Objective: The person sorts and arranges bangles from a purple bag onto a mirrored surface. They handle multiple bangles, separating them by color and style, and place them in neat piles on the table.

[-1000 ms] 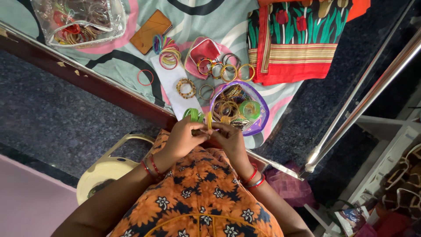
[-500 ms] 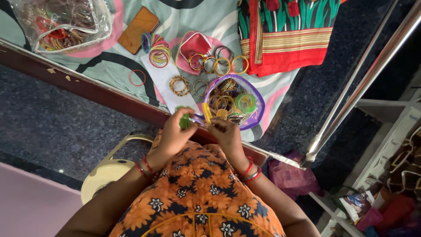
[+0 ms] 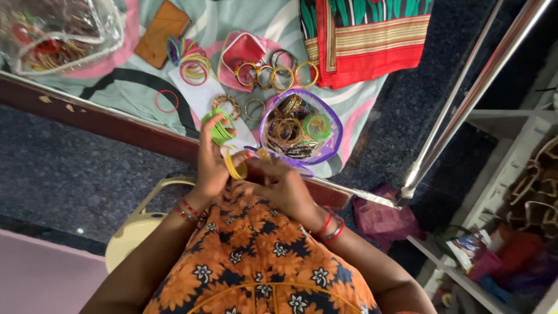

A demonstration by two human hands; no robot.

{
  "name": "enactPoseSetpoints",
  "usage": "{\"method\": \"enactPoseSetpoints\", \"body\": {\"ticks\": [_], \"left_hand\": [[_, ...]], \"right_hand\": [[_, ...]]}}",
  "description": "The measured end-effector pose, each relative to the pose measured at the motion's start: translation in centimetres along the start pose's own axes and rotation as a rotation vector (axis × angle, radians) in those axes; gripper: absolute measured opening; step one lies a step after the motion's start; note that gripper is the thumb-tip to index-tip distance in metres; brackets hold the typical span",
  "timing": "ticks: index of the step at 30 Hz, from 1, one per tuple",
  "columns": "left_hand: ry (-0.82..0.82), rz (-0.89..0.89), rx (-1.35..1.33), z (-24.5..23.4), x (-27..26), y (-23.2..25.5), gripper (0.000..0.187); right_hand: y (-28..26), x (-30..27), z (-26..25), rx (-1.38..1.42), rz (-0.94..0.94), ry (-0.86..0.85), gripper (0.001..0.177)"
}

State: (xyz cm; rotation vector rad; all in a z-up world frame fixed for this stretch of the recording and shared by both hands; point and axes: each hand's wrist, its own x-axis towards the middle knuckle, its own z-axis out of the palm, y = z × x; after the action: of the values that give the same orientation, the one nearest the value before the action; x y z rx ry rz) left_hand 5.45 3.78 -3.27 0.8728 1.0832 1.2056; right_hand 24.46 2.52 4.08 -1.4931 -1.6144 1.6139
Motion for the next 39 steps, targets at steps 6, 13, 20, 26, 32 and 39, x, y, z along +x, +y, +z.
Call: {"method": "enactPoseSetpoints", "body": {"ticks": [6, 13, 20, 26, 32, 39], "left_hand": [[-0.011, 0.026, -0.047, -1.5, 0.7, 1.3, 0.105], [0.009, 0.042, -0.091, -2.6, 0.4, 0.8, 0.107], [0.04, -0.017, -0.034, -3.5, -1.2, 1.4, 0.102], [0.072, 0.069, 0.069, -4.5, -2.0, 0.9, 0.102], [0.062, 0.077, 0.099, -4.8, -2.3, 1.0, 0.099], [0.044, 0.079, 0.015, -4.4, -2.6, 1.2, 0.094]], "right_hand": [[4.3, 1.1, -5.9, 0.367, 0.23, 0.283, 0.045], [12.2, 6.4, -8.8, -0.502, -0.097, -0.09, 0.04], [19.9, 11.5, -4.6, -1.387, -0.166, -0.436, 0.026], [16.9, 11.9, -3.2, -1.397, 0.071, -0.46, 0.031], [18.9, 13.0, -2.9, -1.405, 0.235, -0.446, 0.019], [16.3, 11.8, -6.4, -1.09, 0.156, -0.217, 0.032]]}}
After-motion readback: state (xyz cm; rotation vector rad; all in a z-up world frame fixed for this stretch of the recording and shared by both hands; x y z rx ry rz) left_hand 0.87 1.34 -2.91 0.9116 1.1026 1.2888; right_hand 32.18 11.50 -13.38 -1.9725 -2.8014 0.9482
